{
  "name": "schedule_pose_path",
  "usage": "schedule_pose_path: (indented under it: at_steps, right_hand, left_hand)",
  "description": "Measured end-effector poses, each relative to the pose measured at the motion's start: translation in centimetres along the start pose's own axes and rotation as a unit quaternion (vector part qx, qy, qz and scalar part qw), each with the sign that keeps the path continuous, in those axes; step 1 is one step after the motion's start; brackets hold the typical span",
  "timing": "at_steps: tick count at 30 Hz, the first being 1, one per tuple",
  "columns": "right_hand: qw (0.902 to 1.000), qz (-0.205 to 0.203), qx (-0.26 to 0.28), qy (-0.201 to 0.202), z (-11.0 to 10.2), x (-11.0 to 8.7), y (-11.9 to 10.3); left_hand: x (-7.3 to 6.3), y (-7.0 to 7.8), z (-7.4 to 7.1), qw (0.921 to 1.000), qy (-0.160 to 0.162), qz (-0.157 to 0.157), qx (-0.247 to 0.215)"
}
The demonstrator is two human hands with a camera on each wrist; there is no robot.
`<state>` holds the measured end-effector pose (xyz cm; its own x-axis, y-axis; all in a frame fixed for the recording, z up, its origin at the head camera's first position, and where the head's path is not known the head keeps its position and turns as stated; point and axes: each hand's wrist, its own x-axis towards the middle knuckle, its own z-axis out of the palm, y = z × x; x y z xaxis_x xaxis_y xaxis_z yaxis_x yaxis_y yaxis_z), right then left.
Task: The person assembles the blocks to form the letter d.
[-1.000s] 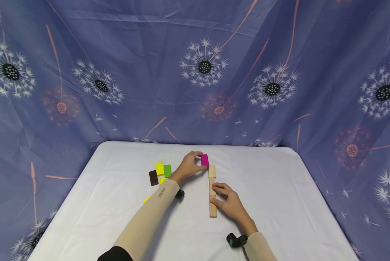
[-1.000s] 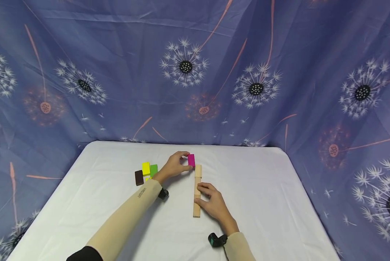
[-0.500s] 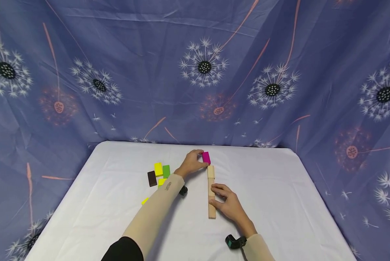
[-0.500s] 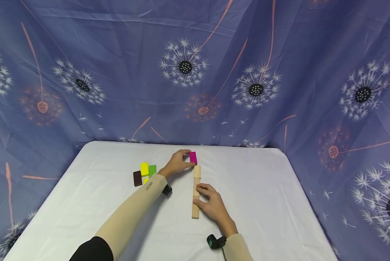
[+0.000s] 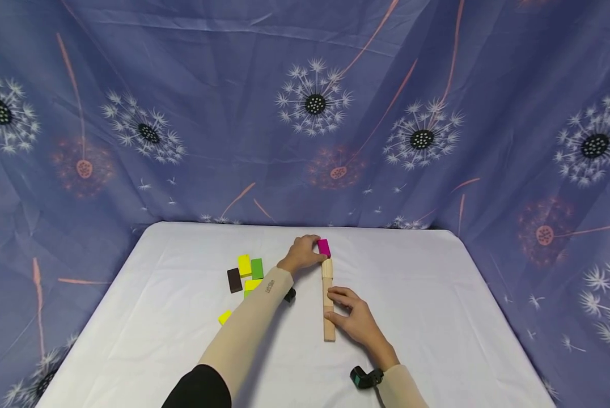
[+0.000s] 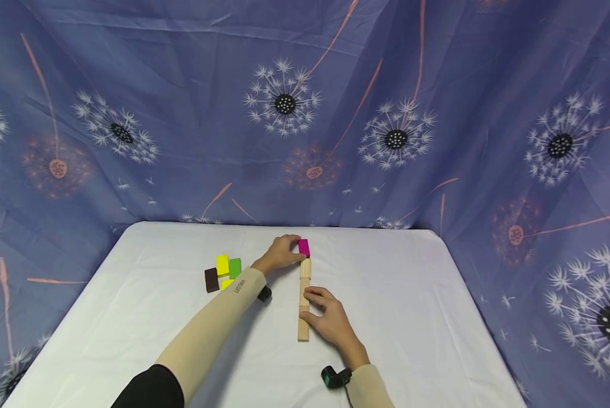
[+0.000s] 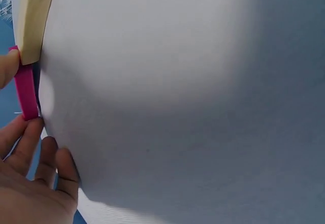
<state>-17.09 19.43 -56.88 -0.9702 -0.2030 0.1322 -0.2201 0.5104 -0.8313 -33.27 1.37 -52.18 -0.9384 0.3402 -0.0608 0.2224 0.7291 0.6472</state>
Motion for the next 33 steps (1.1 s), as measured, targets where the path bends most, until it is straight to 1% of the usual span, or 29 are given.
schedule_pose_path:
  at_steps: [4, 6, 9, 14, 19, 23, 27, 30, 33]
  right_hand:
    - [1.0, 0.002, -0.003, -0.003, -0.1, 0.0, 0.0]
    - [1.0, 0.003, -0.003, -0.001, -0.1, 0.0, -0.1]
    - [1.0, 0.003, -0.002, 0.002, 0.0, 0.0, -0.2]
    - [1.0, 0.002, -0.001, 0.004, 0.0, 0.0, -0.2]
    - [1.0, 0.005, 0.001, 0.002, 0.0, 0.0, -0.3]
    - [1.0, 0.006, 0.002, 0.002, 0.0, 0.0, -0.3]
    - [1.0, 0.007, 0.004, 0.003, 0.0, 0.0, -0.3]
    - [0.9999, 0.008, 0.007, 0.0, 0.0, 0.0, -0.3]
    - [0.9999, 0.009, 0.007, -0.002, -0.1, 0.0, -0.2]
  left_hand:
    - [0.2, 0.4, 0.0, 0.9995, -0.019, -0.017, 0.019]
    - [0.3, 0.5, 0.0, 0.9992, -0.022, -0.021, 0.026]
    - [0.2, 0.6, -0.1, 0.9991, -0.024, -0.02, 0.029]
    - [0.1, 0.8, -0.2, 0.9986, -0.031, -0.01, 0.041]
    - [-0.1, 1.3, -0.2, 0.9976, -0.038, -0.011, 0.056]
    - [-0.2, 1.2, -0.2, 0.9984, -0.038, -0.009, 0.041]
    - [-0.3, 0.4, -0.5, 0.9992, -0.039, -0.003, -0.002]
    - [-0.5, -0.4, -1.1, 0.9984, -0.041, 0.006, -0.038]
    - [-1.0, -1.3, -2.1, 0.9974, -0.042, 0.024, -0.052]
